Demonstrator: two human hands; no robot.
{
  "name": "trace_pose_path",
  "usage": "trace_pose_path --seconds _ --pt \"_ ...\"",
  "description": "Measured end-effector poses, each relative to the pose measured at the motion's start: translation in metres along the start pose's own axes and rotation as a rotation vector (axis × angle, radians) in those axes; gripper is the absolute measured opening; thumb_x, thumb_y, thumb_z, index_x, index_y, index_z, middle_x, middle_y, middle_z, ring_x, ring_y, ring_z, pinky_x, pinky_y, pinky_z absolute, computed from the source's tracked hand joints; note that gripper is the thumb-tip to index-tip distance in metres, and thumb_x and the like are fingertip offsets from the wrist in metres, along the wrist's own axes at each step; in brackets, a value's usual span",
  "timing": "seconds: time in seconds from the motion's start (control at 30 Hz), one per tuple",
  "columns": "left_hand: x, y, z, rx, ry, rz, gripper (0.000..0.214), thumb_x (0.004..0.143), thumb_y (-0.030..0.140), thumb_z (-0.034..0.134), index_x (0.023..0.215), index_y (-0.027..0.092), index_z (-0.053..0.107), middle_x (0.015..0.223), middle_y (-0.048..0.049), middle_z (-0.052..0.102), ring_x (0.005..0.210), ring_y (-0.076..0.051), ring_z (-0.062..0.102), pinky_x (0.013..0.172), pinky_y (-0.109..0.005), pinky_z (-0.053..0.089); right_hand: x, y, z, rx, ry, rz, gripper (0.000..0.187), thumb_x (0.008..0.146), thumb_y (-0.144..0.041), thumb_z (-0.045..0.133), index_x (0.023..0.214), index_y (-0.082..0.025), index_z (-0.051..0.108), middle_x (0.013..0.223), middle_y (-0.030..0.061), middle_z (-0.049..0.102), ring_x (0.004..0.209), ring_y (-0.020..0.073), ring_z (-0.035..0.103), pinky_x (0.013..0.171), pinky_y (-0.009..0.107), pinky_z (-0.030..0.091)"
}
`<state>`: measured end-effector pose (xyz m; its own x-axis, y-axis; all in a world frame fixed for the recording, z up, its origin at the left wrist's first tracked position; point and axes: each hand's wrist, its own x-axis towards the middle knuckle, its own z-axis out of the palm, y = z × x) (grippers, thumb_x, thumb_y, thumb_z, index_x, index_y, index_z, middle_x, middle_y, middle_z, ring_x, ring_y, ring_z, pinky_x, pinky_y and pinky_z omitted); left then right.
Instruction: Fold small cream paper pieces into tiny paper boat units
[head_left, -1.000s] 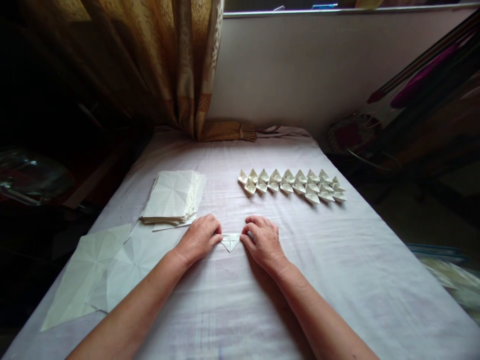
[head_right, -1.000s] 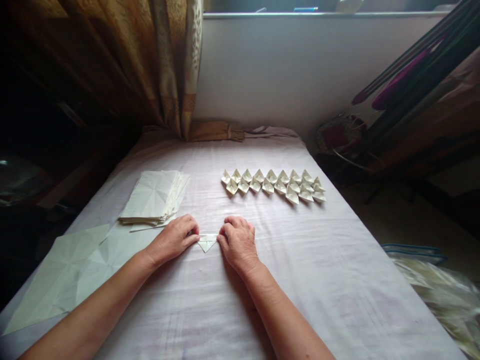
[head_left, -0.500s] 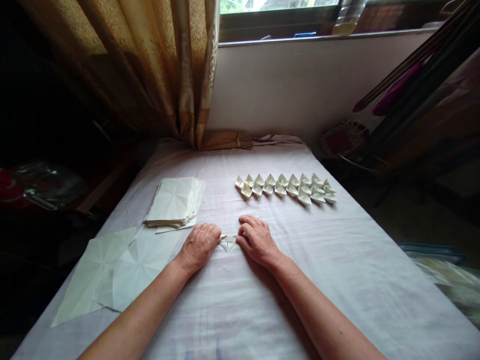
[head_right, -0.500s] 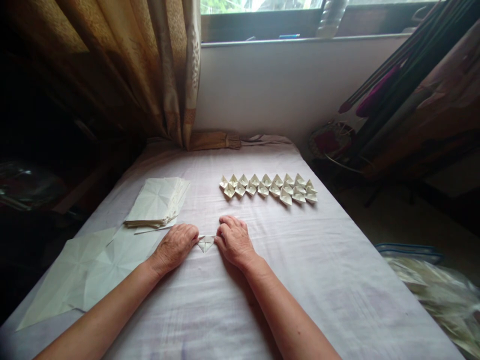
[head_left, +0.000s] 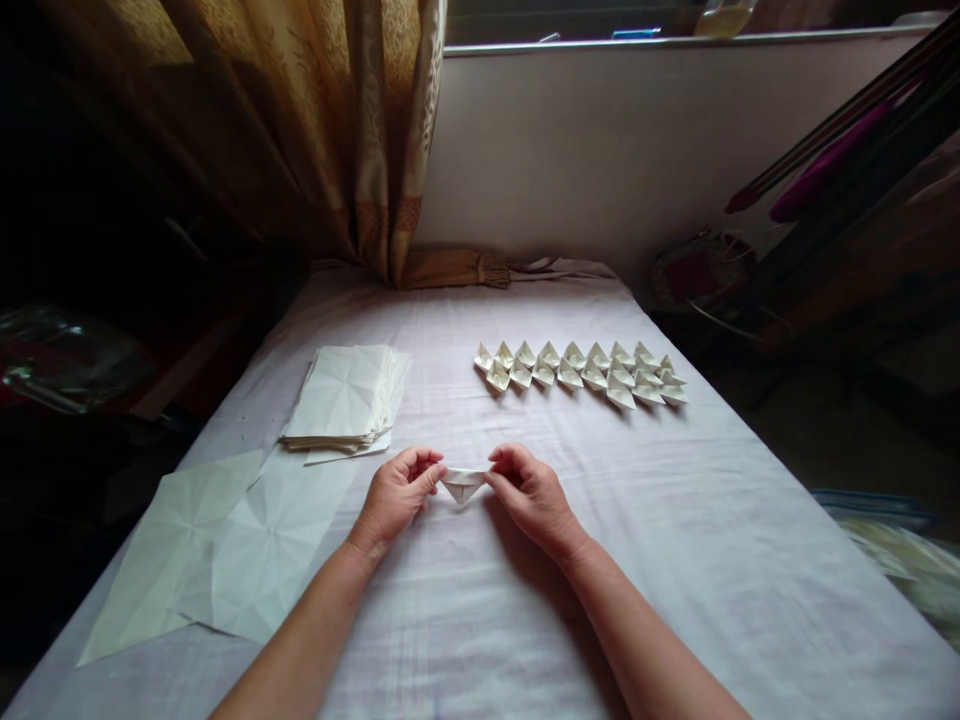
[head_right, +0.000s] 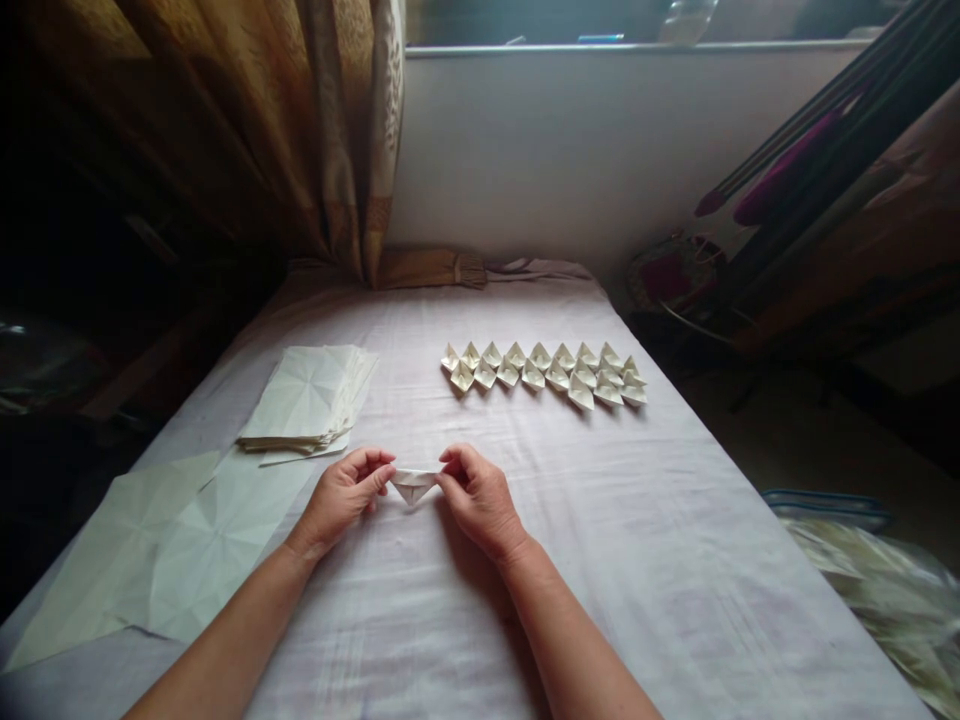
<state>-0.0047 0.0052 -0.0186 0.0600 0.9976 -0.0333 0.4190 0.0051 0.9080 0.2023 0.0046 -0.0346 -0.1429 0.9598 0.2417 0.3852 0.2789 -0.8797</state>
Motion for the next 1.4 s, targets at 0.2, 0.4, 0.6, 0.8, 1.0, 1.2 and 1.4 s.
trace_pose_path --seconds 0.2,0.4,0.6,0.8,1.0,1.2,1.4 --pt "0.0 0.013 0.001 -0.323 -0.049 -0.287 0.043 0.066 0.055 0.073 0.082 0.015 0.066 0.069 -0.0014 0.065 0.051 -0.01 0.056 0.038 -0.017 0.039 0.0 -0.001 0.0 0.119 0.037 0.069 0.008 0.082 -0.027 0.061 0.087 -0.022 0.058 0.069 -0.0019 0.063 0.061 0.0135 0.06 0.059 0.024 0.049" --pt "0.002 0.019 -0.003 -0.341 -0.073 -0.355 0.038 0.067 0.053 0.071 0.074 0.016 0.064 0.053 0.0033 0.058 0.04 -0.007 0.047 0.037 -0.016 0.038 0.001 -0.001 -0.005 0.136 0.0 0.066 0.008 0.082 -0.024 0.063 0.09 -0.022 0.063 0.074 0.0001 0.067 0.065 0.0139 0.064 0.062 0.023 0.052" --pt "0.0 0.014 -0.002 -0.31 -0.085 -0.279 0.031 0.073 0.047 0.068 0.074 0.017 0.061 0.056 0.0023 0.057 0.049 -0.01 0.052 0.038 -0.015 0.041 0.001 -0.002 -0.007 0.134 -0.027 0.081 0.006 0.085 -0.023 0.062 0.09 -0.021 0.065 0.079 0.0011 0.069 0.071 0.0137 0.066 0.066 0.022 0.053" --pt "-0.002 0.007 0.001 -0.278 -0.094 -0.25 0.03 0.076 0.045 0.068 0.073 0.016 0.059 0.058 0.0011 0.059 0.05 -0.009 0.051 0.04 -0.016 0.043 0.0 -0.003 -0.007 0.103 -0.025 0.049 0.006 0.082 -0.022 0.066 0.088 -0.021 0.065 0.074 -0.0009 0.067 0.065 0.0127 0.062 0.061 0.022 0.05" --pt "-0.004 0.006 0.001 -0.273 -0.098 -0.237 0.032 0.076 0.046 0.068 0.07 0.016 0.057 0.057 0.0026 0.057 0.048 -0.008 0.048 0.041 -0.016 0.042 -0.002 -0.001 -0.007 0.046 -0.037 -0.025 0.004 0.086 -0.021 0.062 0.088 -0.022 0.065 0.078 0.0003 0.068 0.071 0.0137 0.063 0.067 0.023 0.05" --pt "-0.002 0.01 0.0 -0.285 -0.133 -0.244 0.034 0.074 0.049 0.069 0.074 0.017 0.057 0.055 0.0046 0.055 0.044 -0.007 0.047 0.039 -0.016 0.039 -0.001 0.001 -0.004 0.115 0.01 0.03 0.007 0.086 -0.025 0.061 0.086 -0.021 0.067 0.079 0.0012 0.07 0.073 0.0146 0.065 0.068 0.024 0.051" --pt "-0.004 0.009 0.002 -0.356 -0.089 -0.216 0.036 0.074 0.052 0.068 0.073 0.018 0.055 0.05 0.0067 0.053 0.04 -0.006 0.045 0.04 -0.016 0.039 0.0 0.003 -0.002 0.145 0.008 0.041 0.009 0.083 -0.029 0.065 0.084 -0.02 0.07 0.077 0.0019 0.072 0.07 0.0156 0.065 0.066 0.025 0.051"
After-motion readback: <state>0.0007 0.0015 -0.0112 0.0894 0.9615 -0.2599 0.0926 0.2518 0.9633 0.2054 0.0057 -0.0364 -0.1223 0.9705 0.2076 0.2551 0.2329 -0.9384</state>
